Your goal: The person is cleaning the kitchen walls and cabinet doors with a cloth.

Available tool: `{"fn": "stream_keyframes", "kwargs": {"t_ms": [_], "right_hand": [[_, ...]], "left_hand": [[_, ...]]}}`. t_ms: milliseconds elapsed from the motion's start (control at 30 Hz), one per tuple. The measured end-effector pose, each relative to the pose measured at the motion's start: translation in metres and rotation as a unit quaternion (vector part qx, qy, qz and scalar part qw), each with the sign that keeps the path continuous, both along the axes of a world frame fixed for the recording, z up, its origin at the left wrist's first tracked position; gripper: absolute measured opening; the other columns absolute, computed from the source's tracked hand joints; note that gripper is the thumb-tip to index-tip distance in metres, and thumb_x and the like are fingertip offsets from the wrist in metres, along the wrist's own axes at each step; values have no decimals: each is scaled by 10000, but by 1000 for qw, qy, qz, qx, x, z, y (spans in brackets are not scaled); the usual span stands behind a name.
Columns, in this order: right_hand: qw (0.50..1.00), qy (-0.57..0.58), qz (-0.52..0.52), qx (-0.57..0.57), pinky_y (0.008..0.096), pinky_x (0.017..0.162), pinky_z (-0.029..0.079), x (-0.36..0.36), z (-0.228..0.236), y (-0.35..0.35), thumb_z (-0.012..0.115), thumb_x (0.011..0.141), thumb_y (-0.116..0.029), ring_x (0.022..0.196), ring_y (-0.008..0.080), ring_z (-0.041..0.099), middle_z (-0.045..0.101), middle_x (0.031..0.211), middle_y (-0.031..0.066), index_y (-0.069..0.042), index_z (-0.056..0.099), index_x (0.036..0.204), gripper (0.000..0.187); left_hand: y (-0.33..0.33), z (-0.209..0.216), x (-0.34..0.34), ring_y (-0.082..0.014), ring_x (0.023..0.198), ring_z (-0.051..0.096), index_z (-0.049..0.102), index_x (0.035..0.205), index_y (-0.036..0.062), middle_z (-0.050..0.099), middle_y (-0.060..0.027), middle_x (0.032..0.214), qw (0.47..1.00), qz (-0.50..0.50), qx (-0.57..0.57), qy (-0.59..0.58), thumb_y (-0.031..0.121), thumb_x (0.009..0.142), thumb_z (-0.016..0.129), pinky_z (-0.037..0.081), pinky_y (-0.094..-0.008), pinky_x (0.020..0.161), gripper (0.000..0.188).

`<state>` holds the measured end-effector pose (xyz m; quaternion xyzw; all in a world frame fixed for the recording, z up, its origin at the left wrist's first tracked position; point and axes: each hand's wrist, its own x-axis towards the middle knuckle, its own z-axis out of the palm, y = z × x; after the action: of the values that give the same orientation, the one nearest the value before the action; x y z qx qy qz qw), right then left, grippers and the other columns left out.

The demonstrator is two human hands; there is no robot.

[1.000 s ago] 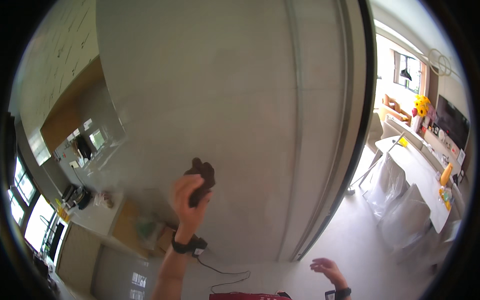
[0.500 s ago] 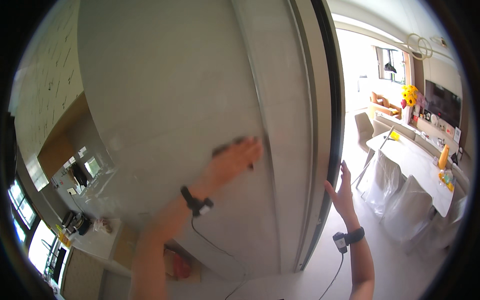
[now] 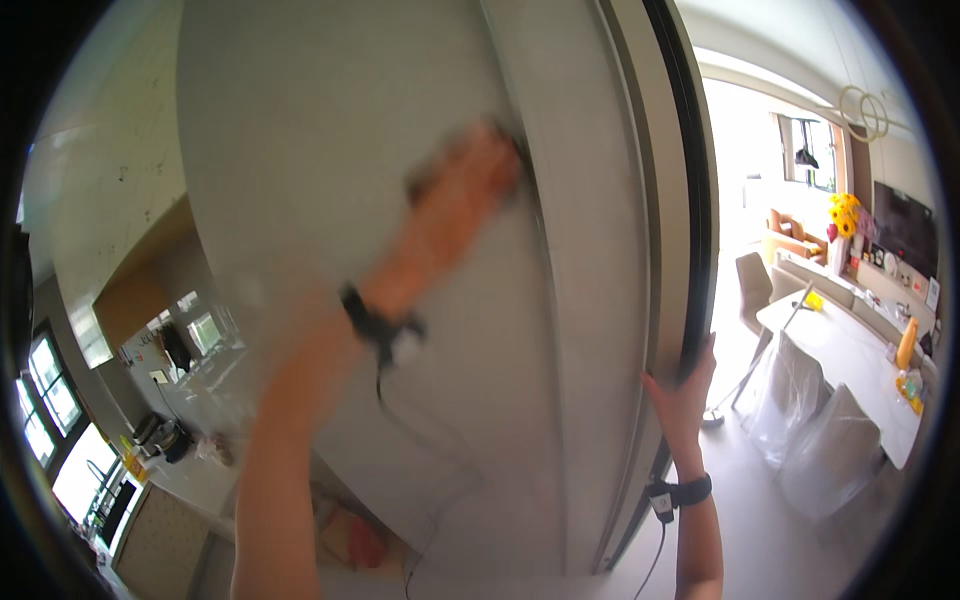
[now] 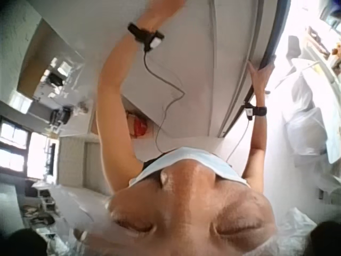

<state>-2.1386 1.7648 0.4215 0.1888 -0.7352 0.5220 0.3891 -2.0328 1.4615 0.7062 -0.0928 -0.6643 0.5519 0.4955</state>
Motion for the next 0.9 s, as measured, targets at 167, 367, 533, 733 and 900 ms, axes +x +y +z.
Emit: {"fn": "stream_keyframes", "kwargs": {"t_ms": [167,367,533,733,900], "right_hand": [[1000,-19,1,5,471,1163,345,5,0,-5,848,680,-142,1374,401,399,386,1470,231,-42,105,1604,1190],[1000,12,0,-2,469,1163,343,5,-3,-2,829,657,-102,1360,407,406,408,1439,218,-81,146,1609,1172],[999,32,-33,-10,507,1150,332,-8,-13,-1,800,662,-83,1333,424,403,414,1406,230,-75,145,1608,1151],[1000,-7,19,-24,479,1163,311,-2,-5,-18,812,658,-99,1384,378,360,358,1488,190,-27,165,1589,1136],[1000,13,-7,-16,485,1158,331,-5,-5,-11,814,656,-101,1367,392,386,389,1455,203,-57,168,1595,1141]], "left_hand": [[-14,-159,58,-241,1439,381,472,1417,62,458,-59,1517,945,-86,-138,-282,284,1020,470,402,-401,1102,455],[-40,28,64,-246,1464,368,532,1389,85,467,-81,1526,940,-220,193,-173,166,991,465,322,-409,1179,412],[-156,184,159,-372,1271,485,540,1357,90,512,-165,1386,925,-298,193,134,47,927,484,389,-480,1091,436],[-223,228,170,-436,1285,454,436,1436,-1,485,-270,1367,846,-145,232,458,203,1014,488,358,-522,1101,471],[-45,183,15,-444,1389,378,469,1392,-8,461,-252,1439,928,-321,98,164,121,1013,431,272,-514,1180,402]]}}
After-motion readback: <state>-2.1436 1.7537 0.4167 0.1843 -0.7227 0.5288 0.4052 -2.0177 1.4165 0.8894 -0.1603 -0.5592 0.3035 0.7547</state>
